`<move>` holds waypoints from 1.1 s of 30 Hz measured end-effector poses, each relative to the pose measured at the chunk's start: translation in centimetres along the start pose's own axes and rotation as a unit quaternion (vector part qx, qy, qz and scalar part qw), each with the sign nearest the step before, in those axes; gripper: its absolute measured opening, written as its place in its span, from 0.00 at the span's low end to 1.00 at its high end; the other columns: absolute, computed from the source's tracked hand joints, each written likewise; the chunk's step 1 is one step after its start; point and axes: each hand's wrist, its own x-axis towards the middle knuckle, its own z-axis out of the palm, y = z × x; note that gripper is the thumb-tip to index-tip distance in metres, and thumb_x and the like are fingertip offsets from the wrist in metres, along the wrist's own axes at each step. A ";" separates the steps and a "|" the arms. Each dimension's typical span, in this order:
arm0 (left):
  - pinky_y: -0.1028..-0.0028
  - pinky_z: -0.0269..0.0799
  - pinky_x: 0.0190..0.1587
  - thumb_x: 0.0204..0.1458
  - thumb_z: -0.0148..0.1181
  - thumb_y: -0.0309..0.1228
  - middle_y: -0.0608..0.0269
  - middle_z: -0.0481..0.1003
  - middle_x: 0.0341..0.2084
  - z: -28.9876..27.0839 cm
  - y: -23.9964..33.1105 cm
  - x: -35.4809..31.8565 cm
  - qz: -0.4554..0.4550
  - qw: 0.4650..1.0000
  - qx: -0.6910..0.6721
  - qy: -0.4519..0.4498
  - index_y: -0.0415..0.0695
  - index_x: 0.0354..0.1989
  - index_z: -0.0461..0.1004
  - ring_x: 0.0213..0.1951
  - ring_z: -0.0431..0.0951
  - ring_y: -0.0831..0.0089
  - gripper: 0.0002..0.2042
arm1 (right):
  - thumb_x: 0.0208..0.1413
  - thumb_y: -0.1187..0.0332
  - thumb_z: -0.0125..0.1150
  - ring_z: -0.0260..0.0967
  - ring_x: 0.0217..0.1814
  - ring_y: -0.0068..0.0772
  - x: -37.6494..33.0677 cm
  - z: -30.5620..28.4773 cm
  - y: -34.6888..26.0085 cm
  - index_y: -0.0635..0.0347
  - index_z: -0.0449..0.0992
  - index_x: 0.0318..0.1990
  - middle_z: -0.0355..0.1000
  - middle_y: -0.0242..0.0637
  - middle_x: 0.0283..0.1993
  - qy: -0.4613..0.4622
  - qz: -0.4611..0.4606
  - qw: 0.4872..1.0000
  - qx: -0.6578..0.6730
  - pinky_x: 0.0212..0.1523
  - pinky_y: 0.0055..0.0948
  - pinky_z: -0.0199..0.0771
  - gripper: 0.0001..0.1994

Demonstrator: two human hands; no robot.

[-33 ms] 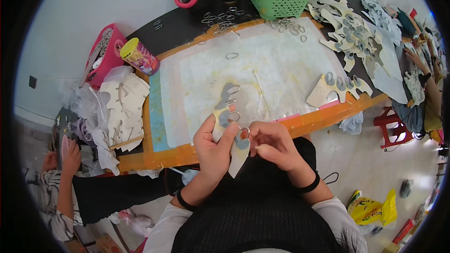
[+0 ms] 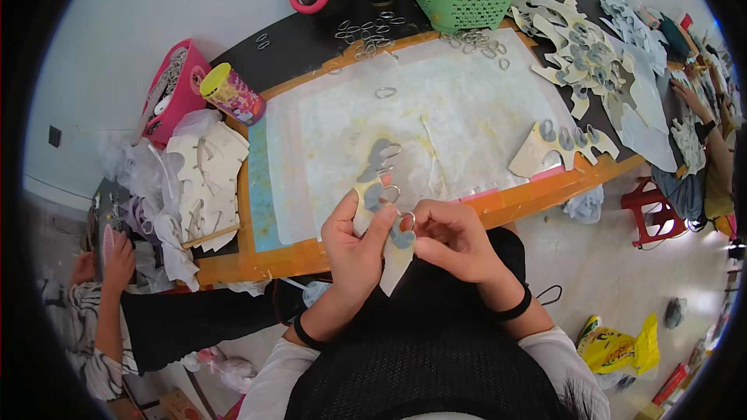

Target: Manually inserting metal eyelets into pre-punched holes on a shoe upper component.

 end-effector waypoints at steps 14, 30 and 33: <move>0.73 0.71 0.49 0.52 0.57 0.20 0.58 0.73 0.45 -0.8 0.1 0.1 -0.122 0.959 -0.237 -0.092 0.32 0.53 0.67 0.44 0.75 0.74 0.18 | 0.56 0.74 0.56 0.63 0.30 0.23 0.3 -0.6 0.4 0.65 0.69 0.28 0.67 0.30 0.27 -0.011 -0.181 0.972 -0.147 0.35 0.24 0.66 0.06; 0.78 0.68 0.49 0.46 0.62 0.16 0.60 0.73 0.46 -0.3 -1.0 0.0 -0.031 0.987 -0.143 -0.060 0.32 0.55 0.66 0.46 0.73 0.78 0.24 | 0.56 0.78 0.57 0.68 0.39 0.14 0.9 -0.2 -0.2 0.60 0.71 0.46 0.71 0.26 0.37 0.105 -0.099 0.989 0.010 0.41 0.18 0.68 0.10; 0.82 0.69 0.41 0.43 0.66 0.17 0.62 0.75 0.37 -1.1 -1.5 0.3 0.011 0.980 -0.155 -0.127 0.32 0.49 0.71 0.38 0.74 0.81 0.21 | 0.55 0.76 0.58 0.68 0.36 0.16 0.7 -2.4 -1.2 0.62 0.74 0.40 0.70 0.27 0.33 0.148 -0.040 0.982 -0.111 0.37 0.19 0.68 0.06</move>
